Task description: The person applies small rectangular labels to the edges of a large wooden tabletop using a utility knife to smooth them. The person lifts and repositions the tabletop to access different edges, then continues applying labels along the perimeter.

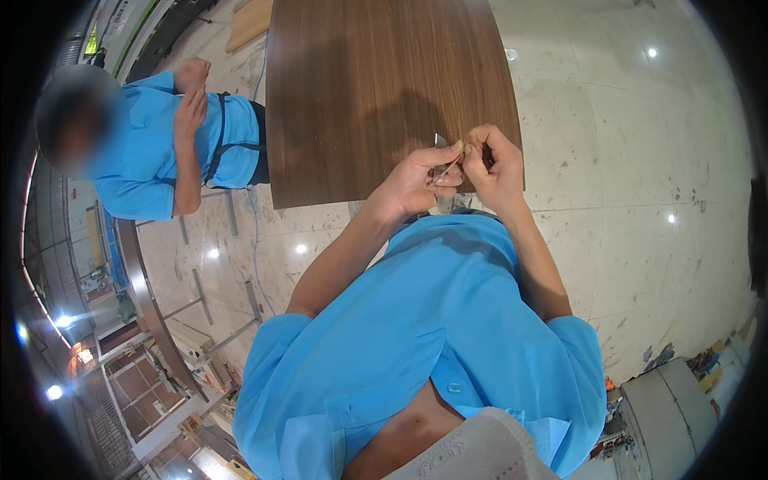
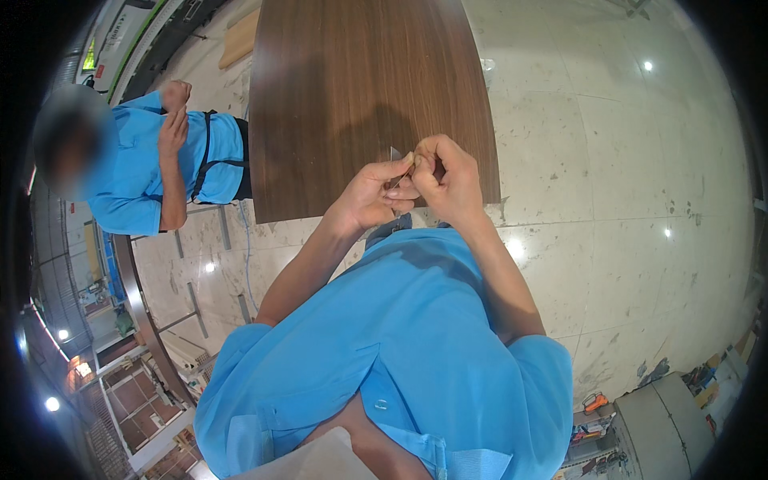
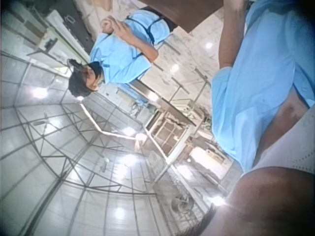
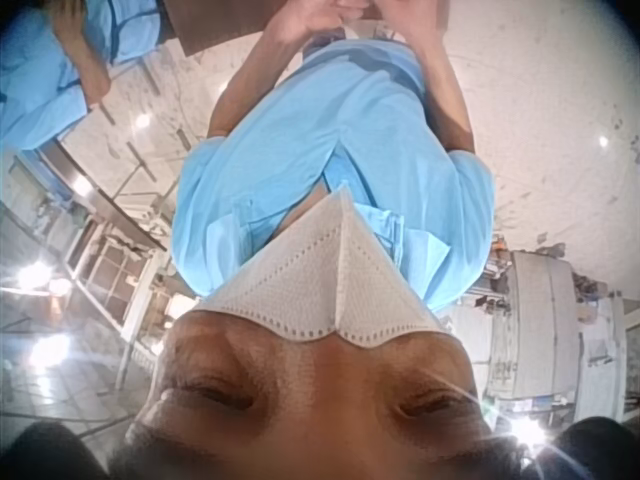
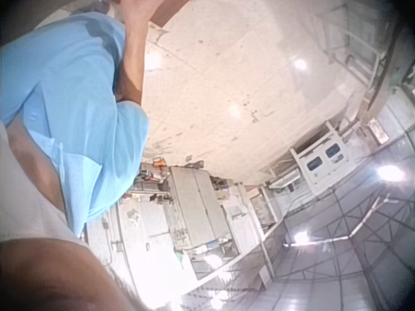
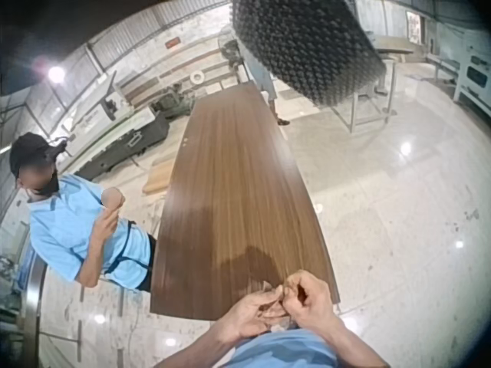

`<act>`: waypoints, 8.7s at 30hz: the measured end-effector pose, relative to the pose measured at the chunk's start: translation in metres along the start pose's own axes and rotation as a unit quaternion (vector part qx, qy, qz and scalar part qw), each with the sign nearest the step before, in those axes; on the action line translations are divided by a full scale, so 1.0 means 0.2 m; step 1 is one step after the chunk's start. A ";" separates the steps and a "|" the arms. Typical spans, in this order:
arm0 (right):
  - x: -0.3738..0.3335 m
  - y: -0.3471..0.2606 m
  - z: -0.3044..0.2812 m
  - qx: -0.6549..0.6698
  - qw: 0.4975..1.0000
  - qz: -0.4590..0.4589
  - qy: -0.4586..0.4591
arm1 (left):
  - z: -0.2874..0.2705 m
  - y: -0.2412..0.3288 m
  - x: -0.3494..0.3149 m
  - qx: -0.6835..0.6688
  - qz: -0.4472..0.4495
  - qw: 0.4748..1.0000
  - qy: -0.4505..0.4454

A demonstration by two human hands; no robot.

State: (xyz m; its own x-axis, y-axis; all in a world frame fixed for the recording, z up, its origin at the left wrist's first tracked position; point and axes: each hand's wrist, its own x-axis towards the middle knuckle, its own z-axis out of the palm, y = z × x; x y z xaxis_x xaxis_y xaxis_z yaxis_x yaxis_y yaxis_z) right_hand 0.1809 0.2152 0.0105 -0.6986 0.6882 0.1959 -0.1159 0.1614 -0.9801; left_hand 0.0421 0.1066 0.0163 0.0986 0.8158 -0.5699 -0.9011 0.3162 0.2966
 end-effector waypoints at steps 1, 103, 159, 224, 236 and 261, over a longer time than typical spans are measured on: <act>0.00 0.01 0.00 0.020 1.000 0.008 0.000 | 0.00 0.00 0.00 -0.004 -0.003 1.000 -0.009; -0.04 0.04 0.02 0.204 0.951 0.229 -0.048 | 0.07 0.03 0.03 0.211 0.331 0.891 0.230; 0.38 -0.09 0.89 -0.040 0.992 0.071 0.092 | -0.87 0.81 -0.65 -0.047 0.389 0.870 0.299; -0.58 -0.11 0.72 -0.155 0.949 0.065 0.268 | -0.35 -0.05 -0.48 0.444 0.200 0.871 0.060; -0.53 0.01 0.48 -0.086 0.964 0.111 0.224 | -0.27 -0.14 -0.28 0.423 0.215 0.878 0.068; -0.40 0.30 -0.20 -0.349 0.936 0.038 -0.011 | -0.32 -0.68 -0.06 0.437 0.176 0.842 0.262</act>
State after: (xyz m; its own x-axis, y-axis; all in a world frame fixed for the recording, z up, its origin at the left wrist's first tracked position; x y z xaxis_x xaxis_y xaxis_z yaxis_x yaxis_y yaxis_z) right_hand 0.2582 0.1981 -0.0626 -0.7015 0.7027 0.1188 0.4192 0.5417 -0.7286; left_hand 0.1364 0.0226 -0.0656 -0.5156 0.6800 -0.5214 -0.1580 0.5226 0.8378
